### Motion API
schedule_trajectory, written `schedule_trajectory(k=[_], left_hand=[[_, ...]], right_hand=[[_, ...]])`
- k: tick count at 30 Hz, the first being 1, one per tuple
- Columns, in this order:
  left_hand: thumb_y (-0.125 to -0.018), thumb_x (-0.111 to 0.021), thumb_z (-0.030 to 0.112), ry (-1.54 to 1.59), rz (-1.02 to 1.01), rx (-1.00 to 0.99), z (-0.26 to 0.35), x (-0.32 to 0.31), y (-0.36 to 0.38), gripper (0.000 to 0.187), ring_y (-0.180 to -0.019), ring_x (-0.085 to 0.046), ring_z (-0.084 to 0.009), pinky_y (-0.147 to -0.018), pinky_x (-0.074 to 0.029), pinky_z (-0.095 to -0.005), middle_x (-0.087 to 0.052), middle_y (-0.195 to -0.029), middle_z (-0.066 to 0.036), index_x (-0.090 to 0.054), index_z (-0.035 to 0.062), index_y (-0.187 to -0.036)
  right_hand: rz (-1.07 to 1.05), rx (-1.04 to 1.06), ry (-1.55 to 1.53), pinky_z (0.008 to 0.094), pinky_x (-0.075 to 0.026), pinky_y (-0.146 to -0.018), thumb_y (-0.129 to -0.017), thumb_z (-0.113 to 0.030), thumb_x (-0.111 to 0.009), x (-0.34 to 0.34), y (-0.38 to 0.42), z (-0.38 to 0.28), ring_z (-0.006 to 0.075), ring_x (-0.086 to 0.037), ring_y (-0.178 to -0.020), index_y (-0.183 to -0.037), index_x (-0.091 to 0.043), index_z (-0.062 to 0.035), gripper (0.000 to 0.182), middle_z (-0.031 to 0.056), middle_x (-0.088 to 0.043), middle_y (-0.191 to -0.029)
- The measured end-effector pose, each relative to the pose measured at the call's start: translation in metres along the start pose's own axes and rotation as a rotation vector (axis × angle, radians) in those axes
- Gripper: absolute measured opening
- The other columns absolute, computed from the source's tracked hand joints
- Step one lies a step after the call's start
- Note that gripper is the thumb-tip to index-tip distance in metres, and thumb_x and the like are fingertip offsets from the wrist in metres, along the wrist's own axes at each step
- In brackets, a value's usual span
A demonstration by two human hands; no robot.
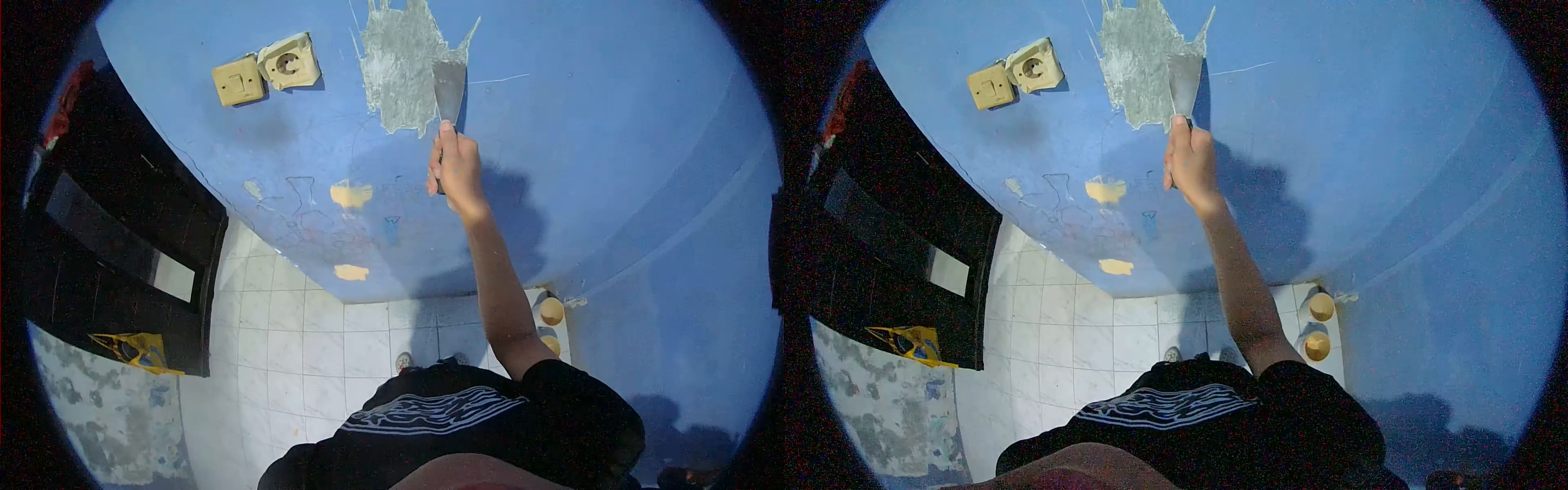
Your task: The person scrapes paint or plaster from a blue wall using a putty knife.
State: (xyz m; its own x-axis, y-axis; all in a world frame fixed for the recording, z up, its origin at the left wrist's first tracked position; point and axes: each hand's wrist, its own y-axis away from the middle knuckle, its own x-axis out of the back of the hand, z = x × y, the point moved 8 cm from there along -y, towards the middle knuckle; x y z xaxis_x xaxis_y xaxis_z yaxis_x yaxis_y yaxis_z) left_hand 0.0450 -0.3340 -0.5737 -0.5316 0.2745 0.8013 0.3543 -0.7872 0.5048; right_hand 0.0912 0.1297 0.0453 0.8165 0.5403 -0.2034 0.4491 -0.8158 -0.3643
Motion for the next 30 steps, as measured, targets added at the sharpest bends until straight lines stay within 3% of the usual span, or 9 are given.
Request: schedule_trajectory(k=[3,9,12,15,21,26,30], left_hand=[[-0.092,-0.053,0.022,-0.011,-0.013,-0.006,0.005,0.002,0.002,0.023,-0.082,-0.066,-0.0324,-0.075,-0.052,-0.0484,-0.068,-0.081,-0.014,-0.073,0.0125,-0.085],[-0.092,-0.053,0.021,-0.035,-0.026,0.001,-0.004,0.001,0.005,0.024,-0.081,-0.067,-0.0321,-0.075,-0.052,-0.0486,-0.069,-0.080,-0.013,-0.073,0.0129,-0.083],[-0.092,-0.053,0.021,-0.049,-0.039,-0.001,-0.006,-0.002,0.006,0.024,-0.080,-0.067,-0.0320,-0.074,-0.052,-0.0486,-0.069,-0.079,-0.013,-0.074,0.0132,-0.083],[-0.092,-0.053,0.021,-0.071,-0.056,-0.008,-0.010,-0.001,0.007,0.024,-0.080,-0.067,-0.0319,-0.074,-0.052,-0.0487,-0.069,-0.078,-0.013,-0.074,0.0134,-0.082],[-0.092,-0.053,0.021,-0.110,-0.066,0.002,-0.024,0.013,0.004,0.025,-0.079,-0.067,-0.0317,-0.073,-0.052,-0.0488,-0.069,-0.077,-0.013,-0.074,0.0139,-0.080],[-0.091,-0.053,0.020,-0.133,-0.084,-0.001,-0.027,0.013,-0.009,0.026,-0.078,-0.067,-0.0315,-0.073,-0.053,-0.0489,-0.069,-0.076,-0.012,-0.075,0.0143,-0.079],[-0.091,-0.052,0.020,-0.155,-0.126,0.004,-0.043,-0.003,0.003,0.027,-0.077,-0.068,-0.0313,-0.072,-0.053,-0.0490,-0.069,-0.075,-0.012,-0.075,0.0146,-0.078]], right_hand=[[0.013,-0.043,-0.003,0.0301,-0.039,-0.035,-0.105,-0.037,-0.038,0.004,-0.018,-0.002,0.0137,-0.041,-0.034,-0.073,-0.047,-0.0056,0.046,0.0016,-0.040,-0.050],[-0.174,-0.016,-0.089,0.0293,-0.047,-0.039,-0.102,-0.034,-0.046,0.005,-0.047,-0.040,0.0140,-0.046,-0.038,-0.084,-0.048,-0.0042,0.034,0.0024,-0.047,-0.057],[0.041,0.184,0.058,0.0296,-0.049,-0.042,-0.099,-0.033,-0.052,0.023,-0.067,-0.052,0.0134,-0.055,-0.052,-0.090,-0.051,-0.0037,0.030,0.0034,-0.051,-0.062],[0.003,0.129,0.267,0.0310,-0.047,-0.042,-0.098,-0.035,-0.056,0.015,-0.083,-0.045,0.0145,-0.054,-0.047,-0.085,-0.055,-0.0026,0.034,0.0061,-0.054,-0.062],[0.173,0.071,-0.049,0.0324,-0.046,-0.039,-0.095,-0.033,-0.062,0.023,-0.080,-0.004,0.0158,-0.056,-0.042,-0.075,-0.062,0.0024,0.041,0.0120,-0.061,-0.059],[0.260,0.093,0.054,0.0317,-0.046,-0.035,-0.095,-0.028,-0.063,0.020,-0.086,-0.036,0.0192,-0.059,-0.041,-0.075,-0.062,0.0039,0.038,0.0148,-0.062,-0.059],[0.326,0.099,0.056,0.0318,-0.045,-0.033,-0.095,-0.026,-0.063,0.028,-0.085,-0.018,0.0197,-0.057,-0.039,-0.073,-0.062,0.0042,0.037,0.0148,-0.062,-0.058]])
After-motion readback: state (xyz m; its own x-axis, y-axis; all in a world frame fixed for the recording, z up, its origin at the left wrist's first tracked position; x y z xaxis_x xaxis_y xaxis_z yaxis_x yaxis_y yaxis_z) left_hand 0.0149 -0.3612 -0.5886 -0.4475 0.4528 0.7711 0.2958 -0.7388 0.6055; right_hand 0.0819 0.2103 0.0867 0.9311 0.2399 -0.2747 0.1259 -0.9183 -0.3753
